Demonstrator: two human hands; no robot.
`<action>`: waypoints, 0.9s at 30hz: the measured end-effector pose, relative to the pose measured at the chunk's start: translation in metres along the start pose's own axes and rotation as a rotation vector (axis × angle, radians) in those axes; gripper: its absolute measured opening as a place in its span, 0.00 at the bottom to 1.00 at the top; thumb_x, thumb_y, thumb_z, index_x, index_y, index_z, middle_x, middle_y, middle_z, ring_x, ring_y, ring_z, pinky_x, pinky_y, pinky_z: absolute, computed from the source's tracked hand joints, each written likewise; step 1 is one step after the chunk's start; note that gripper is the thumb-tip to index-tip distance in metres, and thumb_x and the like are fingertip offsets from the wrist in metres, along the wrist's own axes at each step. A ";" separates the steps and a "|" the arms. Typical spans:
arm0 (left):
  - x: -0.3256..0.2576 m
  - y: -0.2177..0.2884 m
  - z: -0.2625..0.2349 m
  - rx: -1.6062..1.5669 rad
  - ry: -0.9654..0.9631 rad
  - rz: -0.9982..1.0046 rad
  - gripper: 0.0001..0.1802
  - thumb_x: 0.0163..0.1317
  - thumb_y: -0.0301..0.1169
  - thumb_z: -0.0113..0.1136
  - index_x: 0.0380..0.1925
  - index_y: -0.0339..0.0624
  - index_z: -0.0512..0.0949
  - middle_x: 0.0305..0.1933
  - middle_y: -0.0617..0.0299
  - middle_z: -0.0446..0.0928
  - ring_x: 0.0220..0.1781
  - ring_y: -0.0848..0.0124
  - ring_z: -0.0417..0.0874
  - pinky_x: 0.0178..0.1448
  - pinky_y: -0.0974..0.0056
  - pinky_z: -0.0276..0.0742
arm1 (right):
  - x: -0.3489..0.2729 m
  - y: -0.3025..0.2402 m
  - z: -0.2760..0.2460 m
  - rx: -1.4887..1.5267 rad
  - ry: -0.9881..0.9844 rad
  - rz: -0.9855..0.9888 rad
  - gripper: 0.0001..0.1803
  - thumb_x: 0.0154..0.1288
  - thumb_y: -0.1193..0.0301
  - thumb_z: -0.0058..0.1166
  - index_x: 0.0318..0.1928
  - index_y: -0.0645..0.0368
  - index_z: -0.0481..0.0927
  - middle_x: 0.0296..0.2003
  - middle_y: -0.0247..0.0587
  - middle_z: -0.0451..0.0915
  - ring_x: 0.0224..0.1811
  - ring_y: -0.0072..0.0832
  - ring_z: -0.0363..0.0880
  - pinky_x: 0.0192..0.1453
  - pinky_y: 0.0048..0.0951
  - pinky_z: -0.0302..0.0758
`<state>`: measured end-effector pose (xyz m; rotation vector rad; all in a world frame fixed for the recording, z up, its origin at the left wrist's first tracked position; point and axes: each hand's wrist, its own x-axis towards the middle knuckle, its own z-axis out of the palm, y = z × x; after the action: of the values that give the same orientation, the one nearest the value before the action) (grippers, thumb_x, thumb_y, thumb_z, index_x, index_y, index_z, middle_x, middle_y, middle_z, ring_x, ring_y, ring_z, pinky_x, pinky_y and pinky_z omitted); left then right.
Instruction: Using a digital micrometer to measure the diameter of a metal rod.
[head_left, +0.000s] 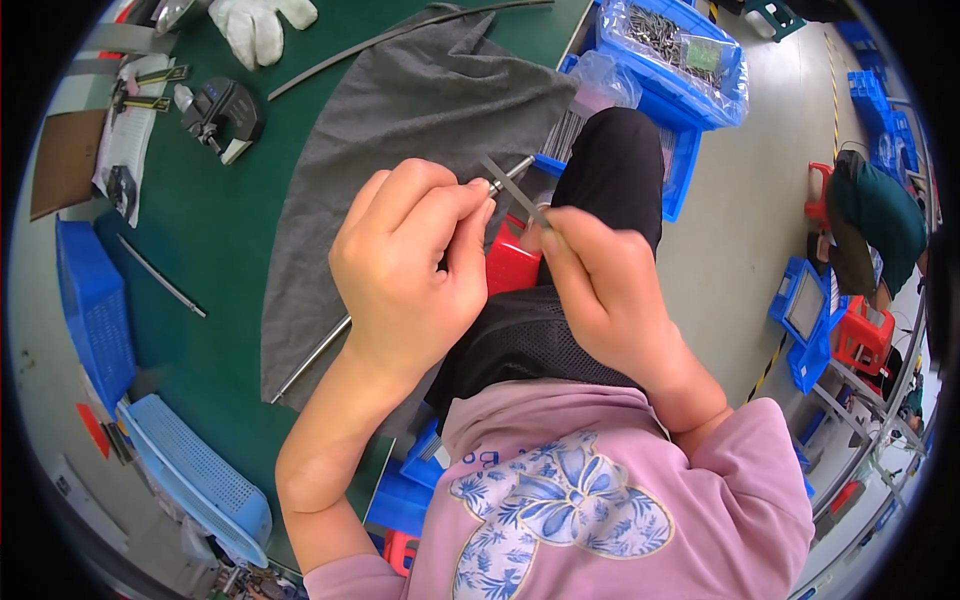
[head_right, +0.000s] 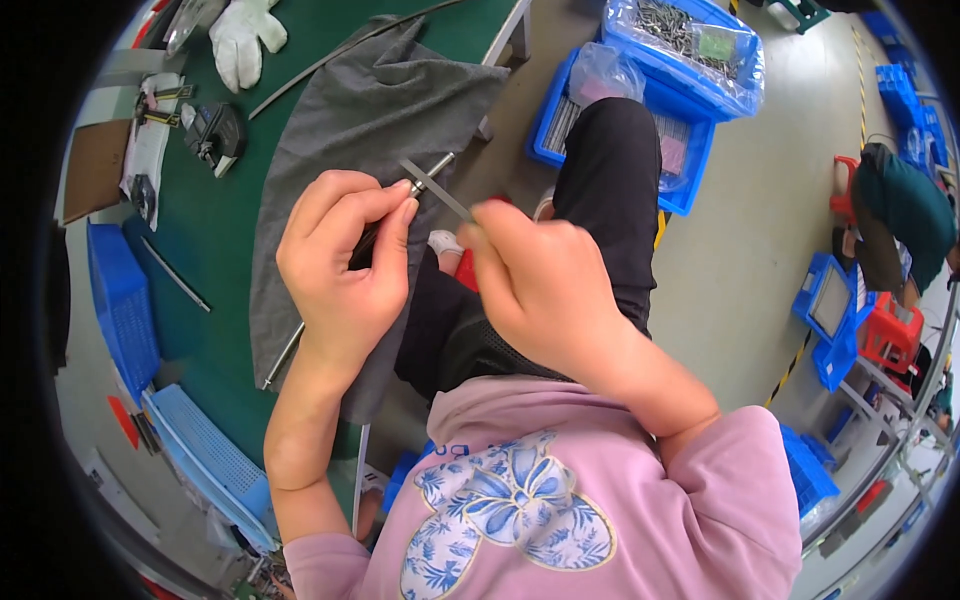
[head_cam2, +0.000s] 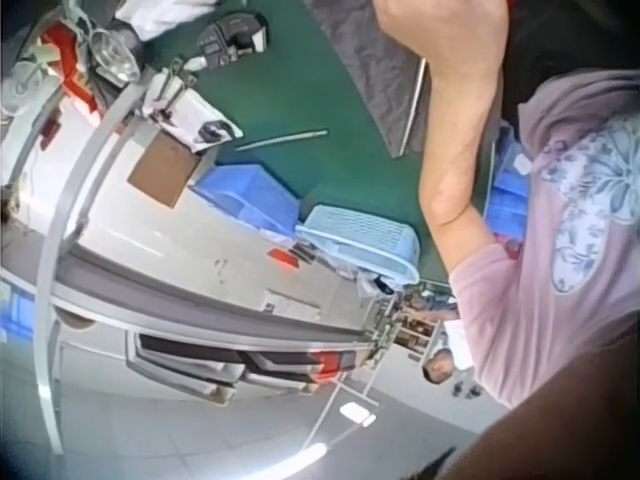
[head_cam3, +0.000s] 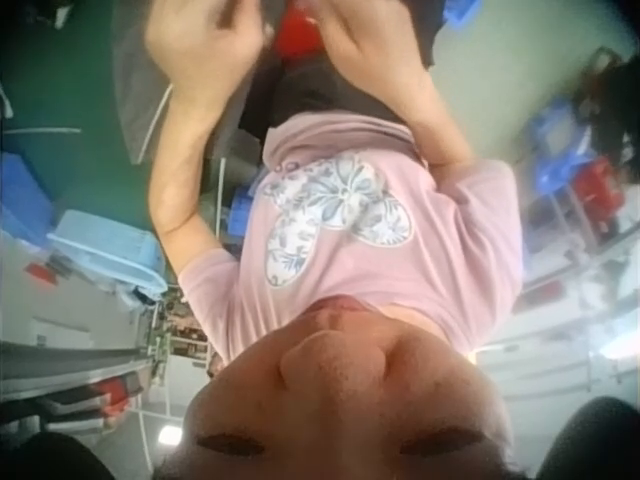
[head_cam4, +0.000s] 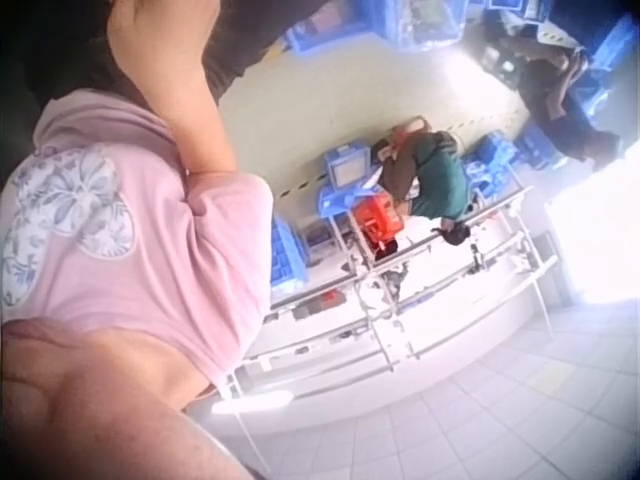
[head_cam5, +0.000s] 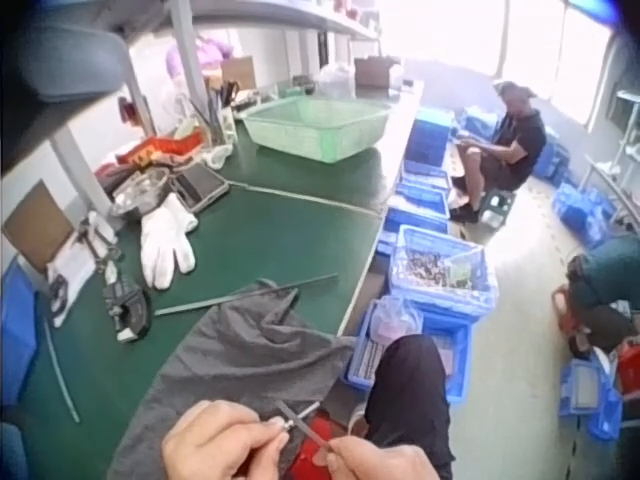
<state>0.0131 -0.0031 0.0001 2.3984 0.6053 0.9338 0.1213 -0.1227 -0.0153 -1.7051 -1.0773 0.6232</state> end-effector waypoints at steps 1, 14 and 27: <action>0.000 0.001 0.000 0.007 0.007 0.021 0.07 0.41 0.18 0.65 0.22 0.39 0.77 0.24 0.63 0.73 0.24 0.66 0.73 0.26 0.65 0.68 | 0.009 -0.004 -0.001 0.000 -0.034 0.000 0.03 0.59 0.77 0.45 0.30 0.63 0.72 0.21 0.47 0.79 0.22 0.44 0.78 0.26 0.37 0.73; -0.001 0.000 0.000 -0.024 -0.009 -0.044 0.07 0.41 0.18 0.64 0.21 0.39 0.77 0.24 0.63 0.72 0.24 0.66 0.72 0.26 0.65 0.68 | 0.011 -0.010 -0.002 -0.056 -0.031 0.015 0.03 0.57 0.76 0.47 0.27 0.62 0.70 0.20 0.48 0.77 0.22 0.46 0.77 0.25 0.41 0.72; -0.001 -0.001 0.001 -0.012 0.004 -0.025 0.07 0.41 0.18 0.64 0.20 0.39 0.75 0.24 0.63 0.72 0.24 0.66 0.72 0.26 0.66 0.67 | -0.002 -0.017 -0.014 -0.227 -0.124 0.078 0.05 0.61 0.79 0.45 0.33 0.66 0.75 0.24 0.53 0.77 0.25 0.46 0.77 0.28 0.32 0.72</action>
<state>0.0133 -0.0035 -0.0018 2.3740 0.6278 0.9299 0.1253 -0.1285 0.0052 -1.9324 -1.2110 0.6839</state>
